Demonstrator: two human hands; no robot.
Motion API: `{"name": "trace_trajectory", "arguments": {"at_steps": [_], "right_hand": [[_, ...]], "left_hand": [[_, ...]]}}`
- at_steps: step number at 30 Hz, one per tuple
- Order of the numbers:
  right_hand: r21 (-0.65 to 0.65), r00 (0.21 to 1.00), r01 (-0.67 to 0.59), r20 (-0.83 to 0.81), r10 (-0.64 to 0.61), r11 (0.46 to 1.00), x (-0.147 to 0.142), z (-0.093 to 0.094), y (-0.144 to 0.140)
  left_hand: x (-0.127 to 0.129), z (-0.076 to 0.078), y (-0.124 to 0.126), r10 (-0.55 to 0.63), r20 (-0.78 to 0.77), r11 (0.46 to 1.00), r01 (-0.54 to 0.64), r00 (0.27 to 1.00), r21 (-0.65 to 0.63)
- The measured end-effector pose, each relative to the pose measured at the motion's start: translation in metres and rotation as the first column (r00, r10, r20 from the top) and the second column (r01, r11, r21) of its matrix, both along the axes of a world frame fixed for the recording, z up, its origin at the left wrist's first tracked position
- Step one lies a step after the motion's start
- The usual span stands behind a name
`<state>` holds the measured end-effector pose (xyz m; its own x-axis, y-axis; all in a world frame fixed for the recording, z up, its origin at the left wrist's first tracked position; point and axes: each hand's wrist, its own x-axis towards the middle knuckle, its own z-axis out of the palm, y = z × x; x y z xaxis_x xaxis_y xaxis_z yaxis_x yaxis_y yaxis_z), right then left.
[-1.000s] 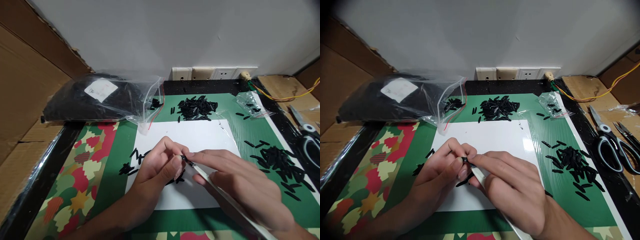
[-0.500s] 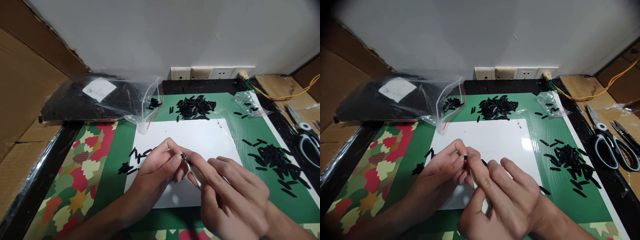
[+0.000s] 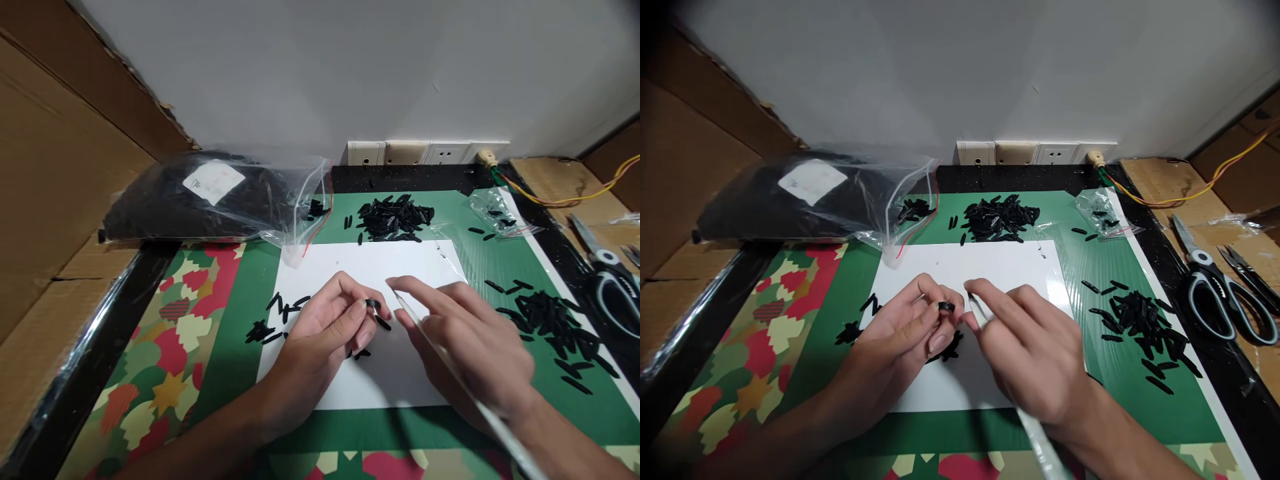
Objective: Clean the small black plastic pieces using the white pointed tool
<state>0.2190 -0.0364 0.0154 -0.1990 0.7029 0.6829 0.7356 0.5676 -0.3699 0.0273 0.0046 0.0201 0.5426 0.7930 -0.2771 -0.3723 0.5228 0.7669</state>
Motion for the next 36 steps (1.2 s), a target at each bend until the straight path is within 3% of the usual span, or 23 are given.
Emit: {"name": "trace_trajectory", "arguments": {"at_steps": [3, 5, 7, 13, 19, 28, 36], "right_hand": [[-0.242, 0.899, -0.137, -0.439, 0.018, 0.961, -0.002, 0.001, 0.0], [-0.281, 0.795, -0.217, -0.606, 0.002, 0.935, -0.003, 0.002, 0.0], [-0.265, 0.745, -0.245, -0.667, 0.006, 0.933, -0.001, 0.004, 0.0], [-0.29, 0.821, -0.344, -0.555, 0.136, 0.893, 0.004, 0.008, -0.002], [-0.214, 0.802, -0.387, -0.558, 0.213, 0.897, 0.004, 0.005, 0.0], [-0.199, 0.918, -0.3, -0.325, 0.226, 0.933, 0.005, 0.013, 0.004], [-0.019, 0.991, -0.132, 0.005, 0.133, 0.991, -0.004, 0.003, -0.008]], "left_hand": [[-0.003, -0.001, 0.001, -0.03, 0.036, 1.0, 0.03, 0.999, 0.003], [-0.004, -0.003, 0.002, -0.036, 0.057, 0.999, 0.037, 0.998, -0.014], [-0.005, -0.005, 0.003, -0.042, 0.079, 0.999, 0.044, 0.996, -0.028], [-0.006, -0.004, 0.004, -0.074, 0.135, 0.995, 0.083, 0.988, -0.059], [-0.007, -0.002, 0.002, -0.109, 0.163, 0.992, 0.118, 0.981, -0.047], [-0.009, -0.007, 0.003, -0.112, 0.089, 0.991, 0.105, 0.99, 0.08], [-0.004, -0.008, 0.003, -0.093, 0.012, 0.993, 0.092, 0.996, 0.07]]}}
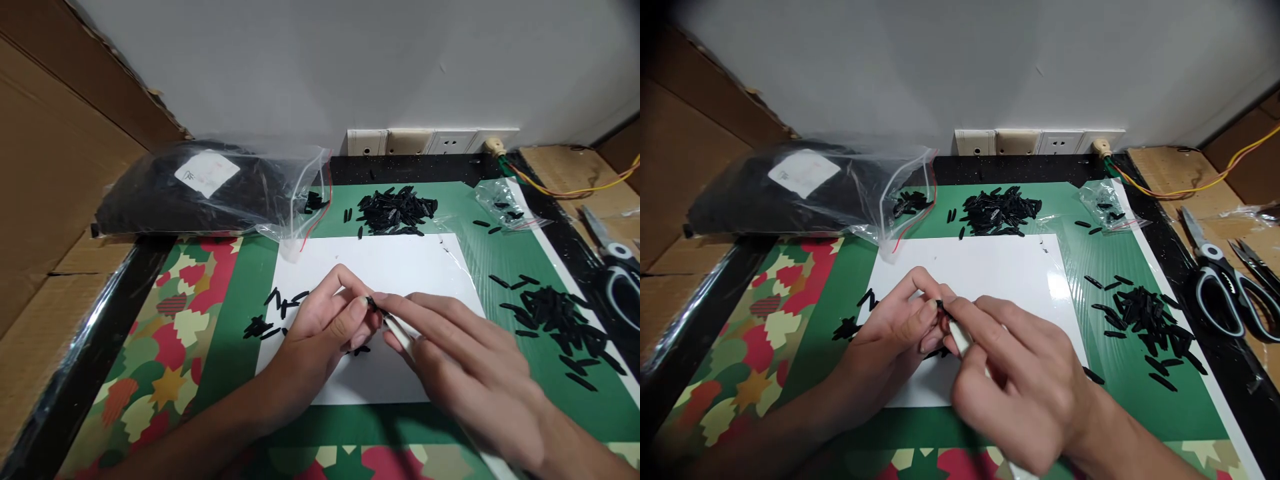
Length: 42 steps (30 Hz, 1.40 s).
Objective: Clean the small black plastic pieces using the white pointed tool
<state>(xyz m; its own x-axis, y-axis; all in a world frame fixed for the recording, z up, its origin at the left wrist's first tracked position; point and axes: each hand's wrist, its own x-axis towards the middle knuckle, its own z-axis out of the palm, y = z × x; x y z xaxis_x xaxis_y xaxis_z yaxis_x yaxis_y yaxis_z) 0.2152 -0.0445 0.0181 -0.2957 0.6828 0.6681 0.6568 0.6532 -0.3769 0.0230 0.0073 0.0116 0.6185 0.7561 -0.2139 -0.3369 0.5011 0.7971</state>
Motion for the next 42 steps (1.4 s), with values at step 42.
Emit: {"name": "trace_trajectory", "arguments": {"at_steps": [42], "right_hand": [[-0.308, 0.93, -0.174, -0.364, 0.053, 0.935, 0.007, 0.014, 0.004]], "left_hand": [[-0.006, 0.007, 0.001, -0.113, 0.248, 0.967, 0.164, 0.962, -0.193]]}}
